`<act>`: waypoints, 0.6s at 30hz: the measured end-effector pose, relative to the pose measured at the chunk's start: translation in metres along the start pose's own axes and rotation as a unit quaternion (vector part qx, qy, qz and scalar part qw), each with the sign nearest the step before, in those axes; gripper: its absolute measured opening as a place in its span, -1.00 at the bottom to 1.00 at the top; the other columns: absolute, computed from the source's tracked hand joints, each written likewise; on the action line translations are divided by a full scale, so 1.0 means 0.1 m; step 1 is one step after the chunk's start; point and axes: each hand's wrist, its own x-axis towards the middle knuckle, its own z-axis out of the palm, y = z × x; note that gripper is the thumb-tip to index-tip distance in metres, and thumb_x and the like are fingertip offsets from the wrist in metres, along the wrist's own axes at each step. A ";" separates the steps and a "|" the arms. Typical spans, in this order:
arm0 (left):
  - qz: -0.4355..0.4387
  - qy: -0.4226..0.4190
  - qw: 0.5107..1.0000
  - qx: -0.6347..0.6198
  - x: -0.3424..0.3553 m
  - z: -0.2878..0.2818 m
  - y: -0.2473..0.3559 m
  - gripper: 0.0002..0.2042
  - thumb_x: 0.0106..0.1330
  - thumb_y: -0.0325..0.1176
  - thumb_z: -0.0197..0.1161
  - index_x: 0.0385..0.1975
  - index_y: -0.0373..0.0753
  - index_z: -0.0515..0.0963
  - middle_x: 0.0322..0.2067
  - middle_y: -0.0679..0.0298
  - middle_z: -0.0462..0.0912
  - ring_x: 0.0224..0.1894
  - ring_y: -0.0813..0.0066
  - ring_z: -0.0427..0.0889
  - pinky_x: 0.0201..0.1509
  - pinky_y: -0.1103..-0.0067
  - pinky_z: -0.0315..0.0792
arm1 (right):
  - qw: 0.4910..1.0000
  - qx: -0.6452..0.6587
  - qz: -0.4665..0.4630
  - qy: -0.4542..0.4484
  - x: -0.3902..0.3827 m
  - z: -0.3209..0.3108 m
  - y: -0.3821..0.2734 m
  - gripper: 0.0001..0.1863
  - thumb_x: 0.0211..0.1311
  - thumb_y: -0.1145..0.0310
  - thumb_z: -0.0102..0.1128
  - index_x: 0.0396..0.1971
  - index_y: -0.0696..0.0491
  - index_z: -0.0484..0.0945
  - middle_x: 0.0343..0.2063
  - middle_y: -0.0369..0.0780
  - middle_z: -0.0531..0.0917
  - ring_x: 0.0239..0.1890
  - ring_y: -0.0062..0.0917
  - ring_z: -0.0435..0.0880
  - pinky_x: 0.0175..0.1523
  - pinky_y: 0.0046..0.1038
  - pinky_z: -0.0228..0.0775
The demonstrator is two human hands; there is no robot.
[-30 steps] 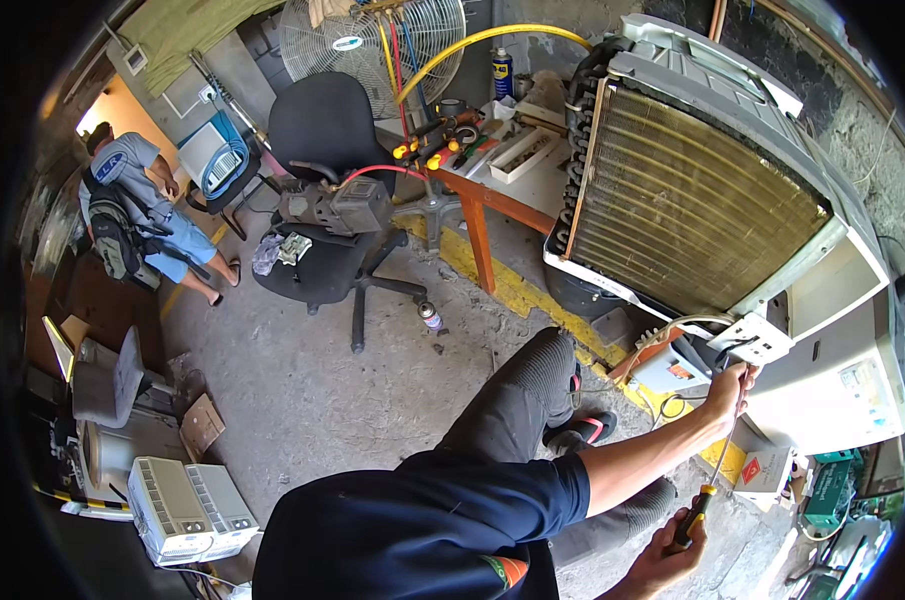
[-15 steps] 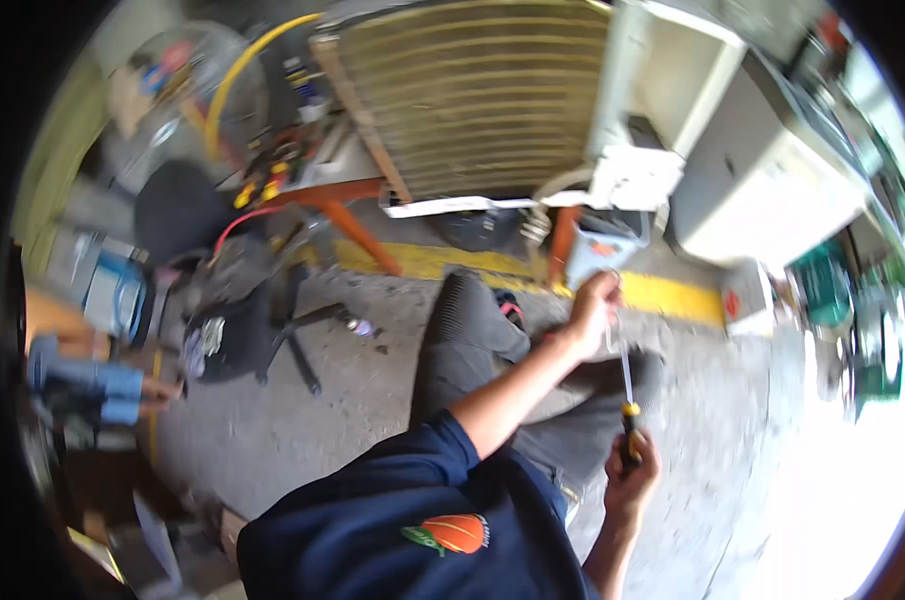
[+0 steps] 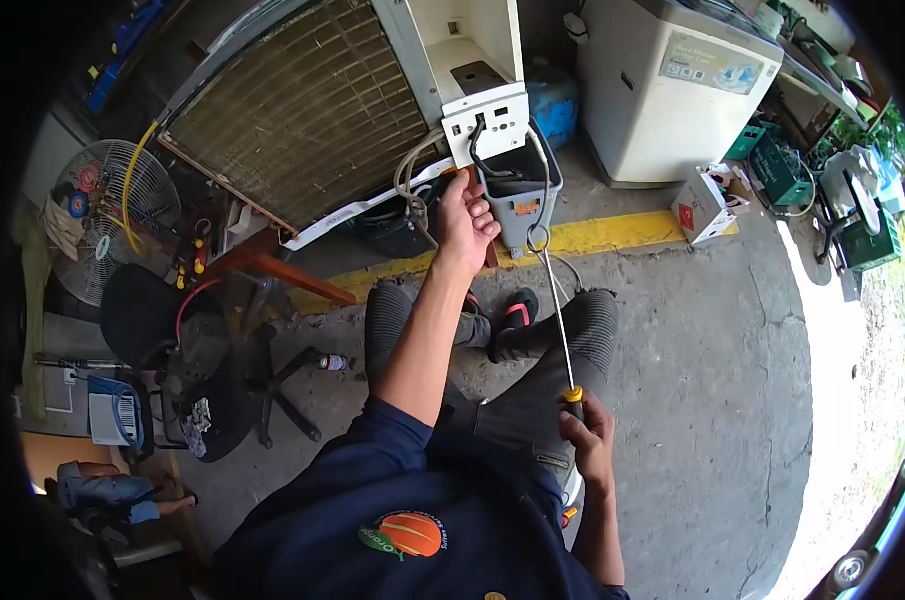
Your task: The person is disassembling and inspecting the electrical control unit of an air conditioning system using a screwdriver.
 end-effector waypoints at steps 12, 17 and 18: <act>-0.012 0.100 0.990 0.098 0.06 0.92 0.55 -0.30 -0.01 0.60 0.30 -0.45 -0.01 0.49 -0.62 0.50 0.22 -0.64 0.68 0.00 -0.38 0.56 0.07 | 0.967 -0.218 -0.105 0.073 0.70 -0.07 0.61 -0.88 0.23 0.44 0.26 -0.43 0.11 0.50 -0.61 -0.37 0.41 -0.54 -0.63 0.22 -0.40 -0.53 0.14; 0.081 0.115 0.982 0.126 0.13 0.95 0.42 -0.31 -0.01 0.61 0.27 -0.45 0.01 0.50 -0.63 0.48 0.22 -0.63 0.65 -0.03 -0.34 0.44 0.07 | 0.968 -0.176 -0.144 0.102 0.68 -0.09 0.59 -0.85 0.23 0.43 0.28 -0.46 0.12 0.49 -0.64 -0.38 0.38 -0.56 -0.62 0.19 -0.42 -0.52 0.12; 0.050 0.128 0.983 0.124 0.05 1.03 0.46 -0.33 0.01 0.59 0.26 -0.45 0.01 0.50 -0.63 0.48 0.22 -0.63 0.64 -0.03 -0.34 0.42 0.07 | 0.968 -0.180 -0.140 0.105 0.66 -0.11 0.59 -0.85 0.23 0.43 0.27 -0.46 0.12 0.49 -0.64 -0.38 0.37 -0.56 -0.62 0.19 -0.43 -0.52 0.13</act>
